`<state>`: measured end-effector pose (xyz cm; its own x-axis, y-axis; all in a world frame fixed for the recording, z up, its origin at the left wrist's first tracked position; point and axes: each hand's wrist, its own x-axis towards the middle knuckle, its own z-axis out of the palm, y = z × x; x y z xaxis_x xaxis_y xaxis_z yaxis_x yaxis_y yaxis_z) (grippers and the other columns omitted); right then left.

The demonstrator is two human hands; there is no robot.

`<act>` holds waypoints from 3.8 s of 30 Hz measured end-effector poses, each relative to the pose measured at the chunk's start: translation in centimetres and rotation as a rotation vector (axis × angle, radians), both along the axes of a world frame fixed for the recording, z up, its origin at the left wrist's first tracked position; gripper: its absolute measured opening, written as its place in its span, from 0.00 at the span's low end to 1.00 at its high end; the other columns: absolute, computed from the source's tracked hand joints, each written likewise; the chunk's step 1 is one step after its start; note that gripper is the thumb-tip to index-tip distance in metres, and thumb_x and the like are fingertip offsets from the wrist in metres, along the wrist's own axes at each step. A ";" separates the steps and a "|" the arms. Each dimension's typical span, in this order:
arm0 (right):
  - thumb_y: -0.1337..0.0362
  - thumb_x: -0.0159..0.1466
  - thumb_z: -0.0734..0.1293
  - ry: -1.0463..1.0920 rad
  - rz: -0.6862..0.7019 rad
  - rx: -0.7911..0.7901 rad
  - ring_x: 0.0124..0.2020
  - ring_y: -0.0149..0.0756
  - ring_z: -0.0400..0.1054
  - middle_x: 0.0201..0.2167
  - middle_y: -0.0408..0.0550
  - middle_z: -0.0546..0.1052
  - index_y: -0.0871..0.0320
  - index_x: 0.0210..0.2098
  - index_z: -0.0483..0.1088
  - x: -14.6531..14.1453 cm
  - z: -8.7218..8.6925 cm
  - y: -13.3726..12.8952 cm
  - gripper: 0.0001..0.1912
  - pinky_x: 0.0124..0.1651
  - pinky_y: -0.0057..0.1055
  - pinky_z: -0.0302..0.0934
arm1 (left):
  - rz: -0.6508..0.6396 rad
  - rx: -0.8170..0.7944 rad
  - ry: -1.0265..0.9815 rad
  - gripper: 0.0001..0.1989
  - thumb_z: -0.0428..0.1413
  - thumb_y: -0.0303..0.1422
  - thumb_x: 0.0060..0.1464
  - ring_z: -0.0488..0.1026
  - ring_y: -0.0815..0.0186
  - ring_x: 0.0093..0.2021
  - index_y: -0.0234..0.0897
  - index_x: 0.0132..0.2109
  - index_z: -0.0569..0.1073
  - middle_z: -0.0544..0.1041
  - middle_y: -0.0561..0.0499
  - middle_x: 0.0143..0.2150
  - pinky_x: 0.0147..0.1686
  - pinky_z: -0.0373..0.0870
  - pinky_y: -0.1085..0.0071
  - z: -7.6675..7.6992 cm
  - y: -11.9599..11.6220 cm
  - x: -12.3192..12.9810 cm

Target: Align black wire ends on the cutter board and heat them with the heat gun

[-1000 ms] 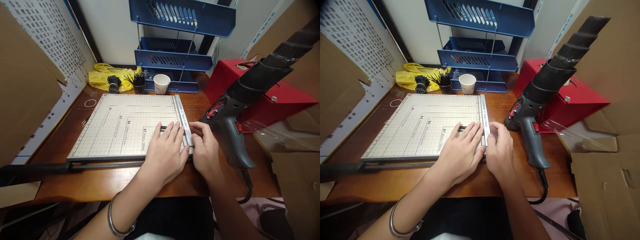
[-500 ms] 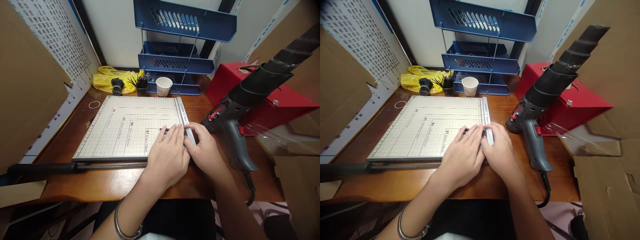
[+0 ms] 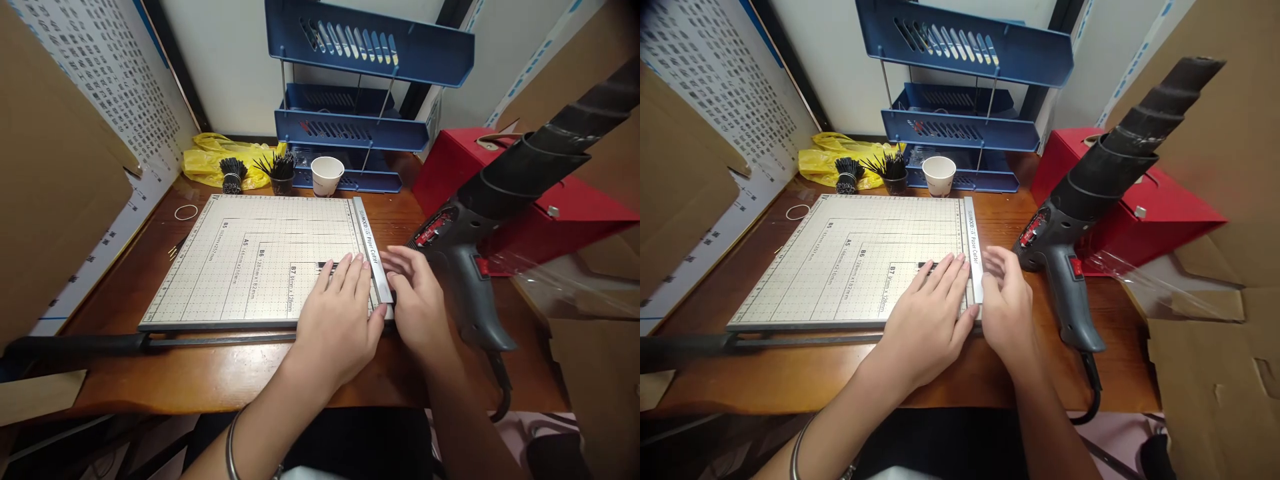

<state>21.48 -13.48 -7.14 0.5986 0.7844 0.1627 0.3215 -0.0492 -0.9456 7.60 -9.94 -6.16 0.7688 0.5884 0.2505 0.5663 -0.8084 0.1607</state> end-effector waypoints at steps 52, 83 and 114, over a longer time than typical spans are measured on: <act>0.53 0.73 0.52 -0.412 0.153 -0.510 0.56 0.53 0.69 0.54 0.52 0.75 0.52 0.47 0.62 -2.5 2.5 1.5 0.13 0.56 0.52 0.58 | -0.066 -0.357 -0.043 0.36 0.40 0.24 0.63 0.39 0.68 0.78 0.27 0.77 0.43 0.44 0.47 0.79 0.77 0.39 0.57 2.6 0.8 -1.2; 0.56 0.71 0.54 -0.488 0.122 -0.472 0.47 0.46 0.69 0.50 0.48 0.73 0.53 0.40 0.62 -2.0 1.5 1.8 0.10 0.43 0.38 0.52 | 0.087 0.034 -0.020 0.39 0.33 0.54 0.73 0.60 0.52 0.73 0.27 0.70 0.63 0.65 0.41 0.72 0.73 0.48 0.45 0.4 -0.7 -3.4; 0.58 0.71 0.60 -0.626 0.137 -0.241 0.71 0.55 0.57 0.69 0.60 0.64 0.55 0.39 0.69 -2.0 0.2 2.0 0.09 0.65 0.58 0.57 | 0.104 -0.046 -0.019 0.36 0.32 0.53 0.73 0.54 0.56 0.76 0.32 0.74 0.57 0.57 0.48 0.75 0.74 0.46 0.42 0.4 -1.0 -3.5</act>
